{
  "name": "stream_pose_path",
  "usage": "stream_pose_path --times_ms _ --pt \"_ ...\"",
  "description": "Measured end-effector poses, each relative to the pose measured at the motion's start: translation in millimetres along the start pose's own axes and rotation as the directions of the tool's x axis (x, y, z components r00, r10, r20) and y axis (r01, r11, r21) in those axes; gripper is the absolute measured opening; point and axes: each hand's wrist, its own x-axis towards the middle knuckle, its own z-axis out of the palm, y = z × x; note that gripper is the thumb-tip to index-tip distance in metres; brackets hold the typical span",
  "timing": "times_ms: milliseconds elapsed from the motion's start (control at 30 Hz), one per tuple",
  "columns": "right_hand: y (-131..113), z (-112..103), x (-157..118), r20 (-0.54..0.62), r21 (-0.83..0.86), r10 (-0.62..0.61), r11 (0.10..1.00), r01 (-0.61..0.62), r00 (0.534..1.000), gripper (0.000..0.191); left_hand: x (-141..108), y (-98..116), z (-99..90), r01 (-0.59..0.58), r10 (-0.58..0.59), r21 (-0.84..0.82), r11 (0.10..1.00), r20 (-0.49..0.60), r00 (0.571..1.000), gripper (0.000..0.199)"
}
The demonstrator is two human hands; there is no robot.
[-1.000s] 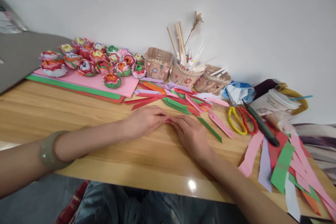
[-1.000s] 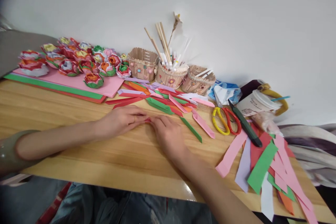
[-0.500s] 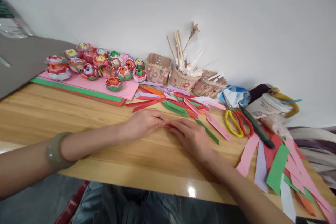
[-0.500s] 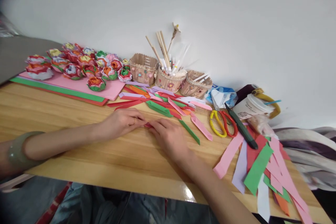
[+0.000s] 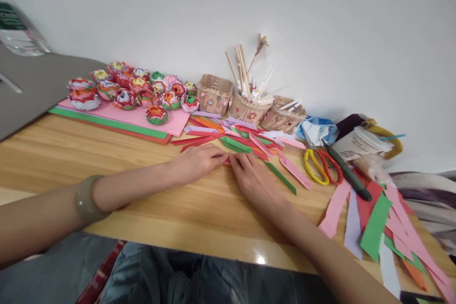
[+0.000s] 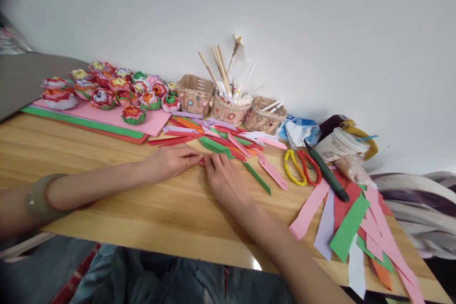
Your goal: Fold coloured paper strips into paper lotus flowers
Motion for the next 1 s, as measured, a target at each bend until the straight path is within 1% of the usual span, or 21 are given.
stream_pose_path --times_ms 100,133,233,300,333,367,400,433,467,500,533,567,600,633,700,733,800,833,867,900,1000 --pt "-0.1 0.9 -0.2 -0.009 0.017 -0.002 1.000 0.003 1.000 0.038 -4.2 -0.6 7.8 -0.044 0.044 0.017 0.999 -0.033 0.998 0.031" --pt "0.6 2.9 -0.3 -0.031 0.065 0.003 0.998 -0.001 1.000 0.038 -5.2 -0.8 10.0 -0.050 0.050 0.005 0.999 -0.055 0.997 0.030" --pt "3.7 12.0 -0.2 -0.126 0.286 0.060 0.958 -0.022 0.990 0.035 -5.6 -0.4 10.7 0.008 -0.015 -0.084 0.996 -0.080 0.997 0.029" --pt "6.8 16.8 0.5 -0.171 0.379 0.105 0.925 -0.033 0.980 0.032 -3.2 0.4 4.6 0.013 -0.026 -0.181 0.983 -0.068 0.997 0.029" --pt "8.7 17.5 0.9 -0.187 0.389 0.118 0.921 -0.036 0.975 0.032 -1.2 0.8 -0.3 0.018 -0.037 -0.249 0.968 -0.071 0.997 0.028" --pt "10.9 16.9 1.3 -0.200 0.409 0.134 0.912 -0.042 0.971 0.033 1.3 1.1 -6.1 0.039 -0.072 -0.339 0.940 -0.085 0.994 0.027" --pt "13.1 15.0 1.8 -0.205 0.481 0.169 0.875 -0.051 0.964 0.033 4.1 1.3 -12.5 0.077 -0.133 -0.446 0.892 -0.095 0.987 0.025" --pt "15.2 12.0 2.4 -0.188 0.611 0.228 0.788 -0.068 0.955 0.031 7.3 1.5 -19.0 0.147 -0.253 -0.565 0.812 -0.113 0.961 0.027" --pt "16.9 8.3 3.0 -0.121 0.794 0.306 0.601 -0.093 0.944 0.028 10.5 1.9 -25.2 0.206 -0.376 -0.696 0.688 -0.100 0.921 0.030" --pt "18.1 4.4 3.7 -0.003 0.945 0.364 0.307 -0.117 0.931 0.023 13.7 2.6 -30.7 0.214 -0.438 -0.813 0.541 -0.055 0.897 0.034" --pt "18.4 0.7 4.5 0.138 0.990 0.372 -0.033 -0.135 0.918 0.019 16.7 3.8 -35.1 0.203 -0.444 -0.899 0.388 0.010 0.896 0.039" --pt "17.9 -2.4 5.3 0.249 0.940 0.334 -0.308 -0.144 0.909 0.017 19.2 5.5 -38.5 0.199 -0.421 -0.946 0.257 0.075 0.904 0.042" --pt "16.4 -4.8 6.0 0.316 0.862 0.284 -0.483 -0.150 0.905 0.017 21.2 7.8 -40.7 0.211 -0.372 -0.964 0.162 0.138 0.918 0.044" --pt "14.2 -6.4 6.6 0.344 0.803 0.245 -0.576 -0.149 0.906 0.018 22.7 10.5 -41.8 0.236 -0.306 -0.967 0.097 0.196 0.931 0.044" --pt "8.3 -8.4 7.1 0.341 0.755 0.211 -0.642 -0.133 0.916 0.020 24.5 16.2 -42.0 0.277 -0.168 -0.961 0.026 0.269 0.949 0.039" --pt "5.2 -9.3 6.9 0.338 0.725 0.195 -0.678 -0.123 0.921 0.021 25.3 18.6 -41.4 0.283 -0.089 -0.959 -0.015 0.283 0.955 0.038" --pt "0.0 -11.7 6.1 0.326 0.660 0.162 -0.745 -0.101 0.931 0.025 27.3 21.7 -39.7 0.276 0.042 -0.957 -0.089 0.273 0.961 0.039" --pt "-1.7 -13.1 5.6 0.318 0.628 0.148 -0.773 -0.091 0.937 0.027 28.9 22.3 -38.6 0.266 0.080 -0.956 -0.123 0.258 0.963 0.039" --pt "-2.6 -14.5 5.4 0.310 0.599 0.136 -0.796 -0.083 0.941 0.028 30.9 22.3 -37.3 0.252 0.088 -0.955 -0.156 0.240 0.967 0.038" --pt "-2.8 -15.8 5.3 0.303 0.574 0.127 -0.816 -0.075 0.944 0.028 33.2 22.1 -35.9 0.239 0.069 -0.953 -0.187 0.229 0.971 0.036" --pt "0.6 -16.9 6.8 0.291 0.525 0.118 -0.850 -0.056 0.949 0.026 40.4 20.4 -31.2 0.220 -0.098 -0.943 -0.248 0.251 0.963 0.025"
